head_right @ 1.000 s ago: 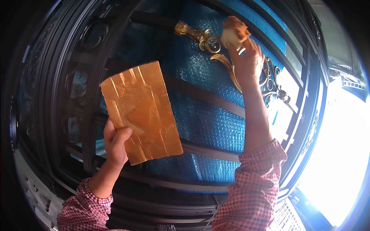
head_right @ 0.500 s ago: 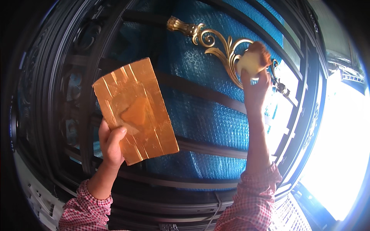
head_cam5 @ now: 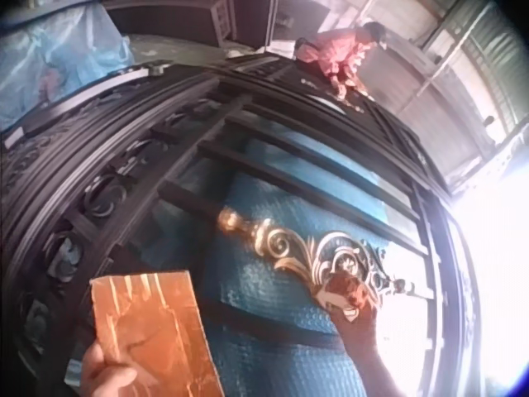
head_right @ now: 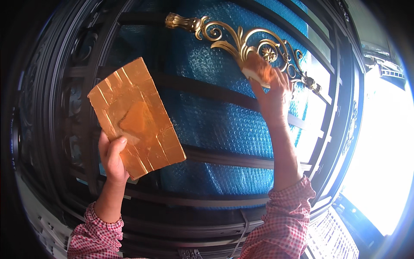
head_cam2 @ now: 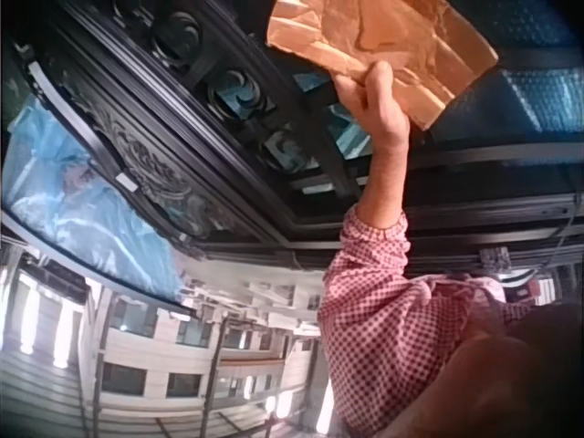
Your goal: The person applies gold paint to an ornate metal gate using a brush and a small container. They repeatedly dip the brush into the container and apply paint to the decorative scrollwork, occasionally stepping back to reposition.
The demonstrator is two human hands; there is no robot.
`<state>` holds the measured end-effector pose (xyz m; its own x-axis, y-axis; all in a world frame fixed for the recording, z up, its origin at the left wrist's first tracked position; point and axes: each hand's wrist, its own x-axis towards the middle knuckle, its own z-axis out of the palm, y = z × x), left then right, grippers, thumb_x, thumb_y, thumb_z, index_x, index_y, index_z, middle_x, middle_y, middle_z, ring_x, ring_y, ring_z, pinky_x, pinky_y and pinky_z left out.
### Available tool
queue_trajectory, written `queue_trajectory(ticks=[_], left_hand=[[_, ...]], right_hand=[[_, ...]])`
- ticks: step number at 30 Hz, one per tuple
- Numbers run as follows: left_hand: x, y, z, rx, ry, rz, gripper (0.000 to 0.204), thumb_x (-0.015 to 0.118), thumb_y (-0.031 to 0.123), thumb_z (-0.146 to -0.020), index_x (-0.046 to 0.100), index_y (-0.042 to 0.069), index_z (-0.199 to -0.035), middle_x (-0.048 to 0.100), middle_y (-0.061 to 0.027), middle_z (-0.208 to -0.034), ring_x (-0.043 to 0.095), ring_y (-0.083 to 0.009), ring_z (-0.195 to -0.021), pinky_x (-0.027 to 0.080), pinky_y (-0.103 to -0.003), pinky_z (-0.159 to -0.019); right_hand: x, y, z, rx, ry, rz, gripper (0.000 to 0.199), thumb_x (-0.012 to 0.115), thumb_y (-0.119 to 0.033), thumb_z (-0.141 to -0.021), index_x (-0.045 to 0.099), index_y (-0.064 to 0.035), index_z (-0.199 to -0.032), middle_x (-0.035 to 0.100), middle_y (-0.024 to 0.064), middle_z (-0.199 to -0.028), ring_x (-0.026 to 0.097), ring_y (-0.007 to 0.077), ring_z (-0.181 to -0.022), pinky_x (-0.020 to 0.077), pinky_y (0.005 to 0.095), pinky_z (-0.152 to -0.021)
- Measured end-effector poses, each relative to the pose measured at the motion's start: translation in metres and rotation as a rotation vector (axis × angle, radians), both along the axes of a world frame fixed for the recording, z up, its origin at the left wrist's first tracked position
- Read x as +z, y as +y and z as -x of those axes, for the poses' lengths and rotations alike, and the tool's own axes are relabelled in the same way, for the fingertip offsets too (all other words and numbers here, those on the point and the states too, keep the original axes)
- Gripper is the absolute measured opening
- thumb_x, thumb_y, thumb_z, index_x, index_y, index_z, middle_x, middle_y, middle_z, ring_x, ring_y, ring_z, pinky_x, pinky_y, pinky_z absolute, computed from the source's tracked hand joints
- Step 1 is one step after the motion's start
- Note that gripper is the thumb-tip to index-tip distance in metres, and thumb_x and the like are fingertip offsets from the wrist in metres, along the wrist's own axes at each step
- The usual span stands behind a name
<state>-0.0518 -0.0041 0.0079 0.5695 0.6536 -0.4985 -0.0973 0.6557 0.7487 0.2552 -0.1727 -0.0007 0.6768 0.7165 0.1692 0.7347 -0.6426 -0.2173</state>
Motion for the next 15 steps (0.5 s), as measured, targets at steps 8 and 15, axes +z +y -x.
queue_trajectory(ticks=[8,15], left_hand=[[0.004,-0.003,-0.004,0.018,0.012,-0.013,0.043,0.042,0.001,-0.074,0.04,-0.002,-0.117,0.051,-0.0117,-0.105,0.05,-0.0148,-0.093,0.042,-0.028,-0.083],[0.0,-0.003,-0.002,0.027,0.037,-0.019,0.04,0.044,0.003,-0.074,0.043,-0.002,-0.114,0.051,-0.0102,-0.103,0.05,-0.0142,-0.091,0.042,-0.028,-0.081]], right_hand=[[0.01,-0.03,0.001,0.006,-0.032,-0.016,0.04,0.072,-0.012,-0.069,0.056,-0.0051,-0.105,0.057,0.0102,-0.102,0.053,0.0238,-0.1,0.0404,0.0375,-0.088],[0.012,-0.053,-0.005,-0.024,-0.059,0.057,0.034,0.07,-0.015,-0.072,0.058,-0.0044,-0.101,0.06,0.0098,-0.097,0.058,0.0246,-0.091,0.045,0.0354,-0.082]])
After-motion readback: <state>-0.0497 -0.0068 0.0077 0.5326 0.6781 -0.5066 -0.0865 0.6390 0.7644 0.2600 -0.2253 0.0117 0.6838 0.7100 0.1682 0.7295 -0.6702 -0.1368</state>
